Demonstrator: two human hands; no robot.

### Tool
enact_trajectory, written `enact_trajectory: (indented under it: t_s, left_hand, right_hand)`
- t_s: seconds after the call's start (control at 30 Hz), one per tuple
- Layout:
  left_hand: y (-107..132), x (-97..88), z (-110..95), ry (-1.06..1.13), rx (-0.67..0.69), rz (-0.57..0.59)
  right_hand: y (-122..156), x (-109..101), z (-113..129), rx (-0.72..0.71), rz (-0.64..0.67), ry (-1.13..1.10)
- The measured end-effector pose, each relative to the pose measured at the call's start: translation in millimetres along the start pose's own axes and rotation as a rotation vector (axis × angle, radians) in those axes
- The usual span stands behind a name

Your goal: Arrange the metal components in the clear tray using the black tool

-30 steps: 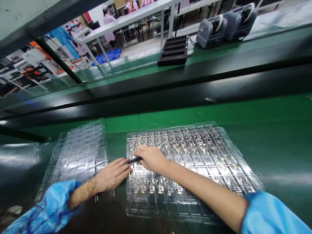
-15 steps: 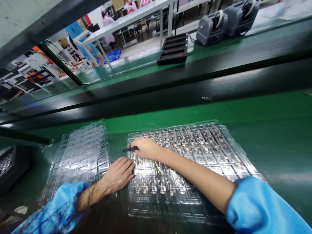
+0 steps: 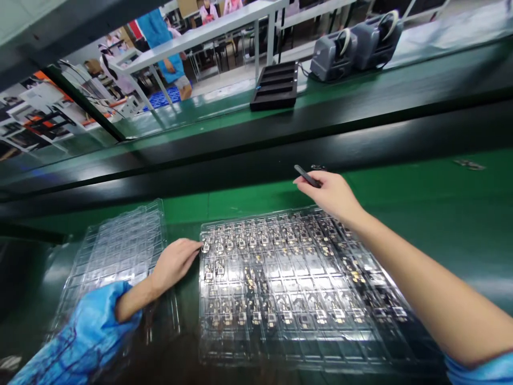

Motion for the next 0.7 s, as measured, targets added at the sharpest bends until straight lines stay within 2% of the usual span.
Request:
enact_trajectory:
  t_s: [0.07, 0.13, 0.23, 0.4, 0.47, 0.53, 0.6, 0.7]
  left_hand:
    - [-11.3, 4.7, 7.6, 0.041, 0.074, 0.050]
    - [-20.0, 9.1, 9.9, 0.081, 0.133, 0.095]
    - [-26.7, 11.9, 7.4, 0.135, 0.153, 0.127]
    - [-15.2, 2.4, -5.6, 0.162, 0.133, 0.028]
    - [-3.2, 1.3, -13.9, 0.131, 0.149, 0.038]
    - [9.9, 3.9, -24.5, 0.094, 0.223, 0.077]
    - [20.7, 8.5, -33.5, 0.061, 0.301, 0.099]
    - [27.3, 16.7, -39.3, -0.022, 0.325, 0.111]
  right_hand:
    - [7.0, 5.8, 0.1, -0.015, 0.026, -0.032]
    - [19.9, 17.7, 12.1, -0.071, 0.076, -0.034]
    - [44.2, 36.7, 45.9, -0.218, 0.141, -0.006]
    - [81.3, 58.8, 112.8, -0.590, 0.293, 0.009]
    - [88.9, 63.6, 127.6, -0.611, 0.329, 0.055]
    - [97.1, 71.3, 135.1, -0.579, 0.407, 0.168]
    - [111.0, 82.9, 137.8, -0.552, 0.542, 0.287]
    - [139.4, 102.5, 136.6, -0.538, 0.721, 0.385]
Point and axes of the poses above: each hand's wrist, its own y-axis away from the middle knuckle, its own x-axis out of the palm, z = x × y, the point moved 5 cm from there along -y, towards the middle knuckle, and after that the axes turned 15 degrees about y, right-handed, at the moved point
